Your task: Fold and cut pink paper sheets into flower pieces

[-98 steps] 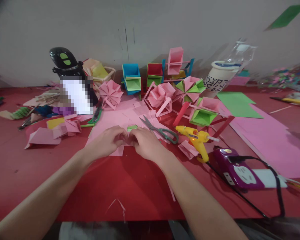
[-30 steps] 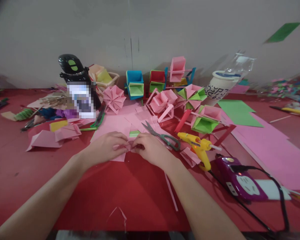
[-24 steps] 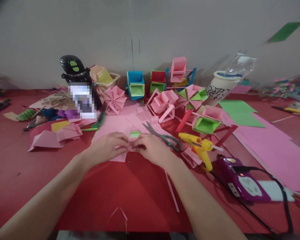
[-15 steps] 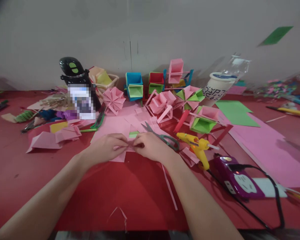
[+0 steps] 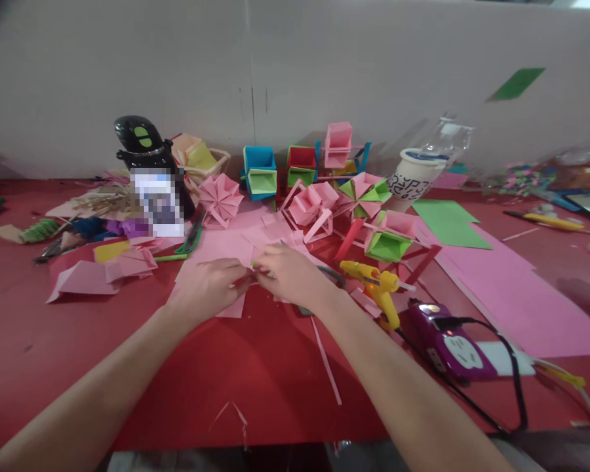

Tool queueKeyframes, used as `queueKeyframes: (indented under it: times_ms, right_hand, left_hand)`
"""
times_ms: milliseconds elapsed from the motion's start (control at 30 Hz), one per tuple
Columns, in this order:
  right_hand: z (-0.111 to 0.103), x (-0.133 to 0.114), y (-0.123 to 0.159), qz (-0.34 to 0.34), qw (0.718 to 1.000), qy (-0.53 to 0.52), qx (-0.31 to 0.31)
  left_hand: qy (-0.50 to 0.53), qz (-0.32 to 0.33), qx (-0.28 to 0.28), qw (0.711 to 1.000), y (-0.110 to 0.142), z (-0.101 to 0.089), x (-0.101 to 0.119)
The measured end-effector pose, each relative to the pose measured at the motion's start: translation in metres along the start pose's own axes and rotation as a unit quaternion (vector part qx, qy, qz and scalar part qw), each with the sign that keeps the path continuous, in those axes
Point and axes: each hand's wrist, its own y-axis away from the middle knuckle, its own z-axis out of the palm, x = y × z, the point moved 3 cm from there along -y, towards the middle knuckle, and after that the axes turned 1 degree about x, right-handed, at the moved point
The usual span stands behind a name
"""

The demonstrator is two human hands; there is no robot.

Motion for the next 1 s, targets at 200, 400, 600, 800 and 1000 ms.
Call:
queueKeyframes:
  times_ms: [200,400,600,800,1000]
  right_hand:
    - [-0.023,-0.016,0.029,0.076,0.982,-0.087,0.15]
    - [-0.018,-0.021,0.066,0.229,0.952,-0.184,0.082]
    - [-0.032,-0.018,0.08,0.278,0.949,-0.098,0.11]
    - [-0.038,-0.014,0.069,0.301,0.944,0.095,0.1]
    - [-0.03,-0.021,0.056,0.221,0.947,0.219,0.083]
  left_hand:
    - [0.13,-0.041,0.191,0.972,0.002,-0.014,0.01]
    - [0.183,0.019,0.201,0.962,-0.002,-0.018,0.048]
    - [0.075,0.02,0.173,0.982,-0.016,-0.012,0.068]
    - [0.069,-0.127,0.045,0.988,-0.03,0.003,0.071]
    - [0.171,-0.169,0.065,0.968,-0.024,0.004,0.055]
